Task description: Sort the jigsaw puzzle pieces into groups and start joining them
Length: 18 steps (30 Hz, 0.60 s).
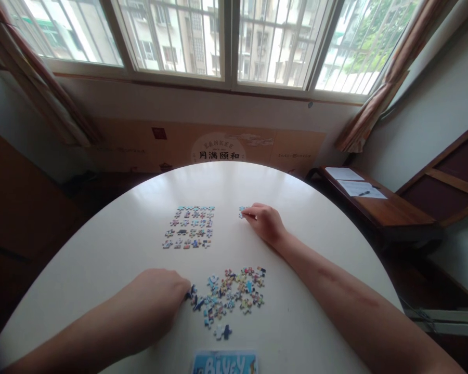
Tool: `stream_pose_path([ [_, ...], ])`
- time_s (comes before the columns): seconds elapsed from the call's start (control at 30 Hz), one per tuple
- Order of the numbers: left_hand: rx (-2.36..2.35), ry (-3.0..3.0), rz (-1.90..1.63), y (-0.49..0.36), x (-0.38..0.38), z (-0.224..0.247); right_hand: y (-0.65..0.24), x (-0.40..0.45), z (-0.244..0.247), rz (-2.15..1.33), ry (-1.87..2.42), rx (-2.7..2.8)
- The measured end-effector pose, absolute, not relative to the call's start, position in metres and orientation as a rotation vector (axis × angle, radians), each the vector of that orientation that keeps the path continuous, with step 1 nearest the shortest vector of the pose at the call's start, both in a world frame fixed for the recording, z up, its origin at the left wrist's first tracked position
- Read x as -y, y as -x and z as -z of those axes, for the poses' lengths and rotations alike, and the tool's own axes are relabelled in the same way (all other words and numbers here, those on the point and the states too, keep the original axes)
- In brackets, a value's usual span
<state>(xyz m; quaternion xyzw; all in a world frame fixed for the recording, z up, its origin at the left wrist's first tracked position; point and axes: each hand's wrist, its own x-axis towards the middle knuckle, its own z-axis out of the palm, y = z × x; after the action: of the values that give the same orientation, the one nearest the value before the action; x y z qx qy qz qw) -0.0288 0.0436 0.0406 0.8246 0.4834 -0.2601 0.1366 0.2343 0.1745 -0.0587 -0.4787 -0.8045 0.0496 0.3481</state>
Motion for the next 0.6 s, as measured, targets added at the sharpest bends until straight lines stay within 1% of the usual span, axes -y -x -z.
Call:
stream_pose_path([
  [0.27, -1.544, -2.536, 0.609, 0.032, -0.044, -0.045, -0.229, -0.164, 0.053, -0.22, 1.089, 2.028],
  [0.43, -1.519, -2.587, 0.588, 0.033, -0.048, -0.039, -0.228, -0.122, 0.047, -0.342, 0.951, 2.051],
  [0.6, -1.514, -2.582, 0.615, 0.034, -0.048, -0.037, -0.225, -0.086, 0.038, -0.472, 0.674, 2.226],
])
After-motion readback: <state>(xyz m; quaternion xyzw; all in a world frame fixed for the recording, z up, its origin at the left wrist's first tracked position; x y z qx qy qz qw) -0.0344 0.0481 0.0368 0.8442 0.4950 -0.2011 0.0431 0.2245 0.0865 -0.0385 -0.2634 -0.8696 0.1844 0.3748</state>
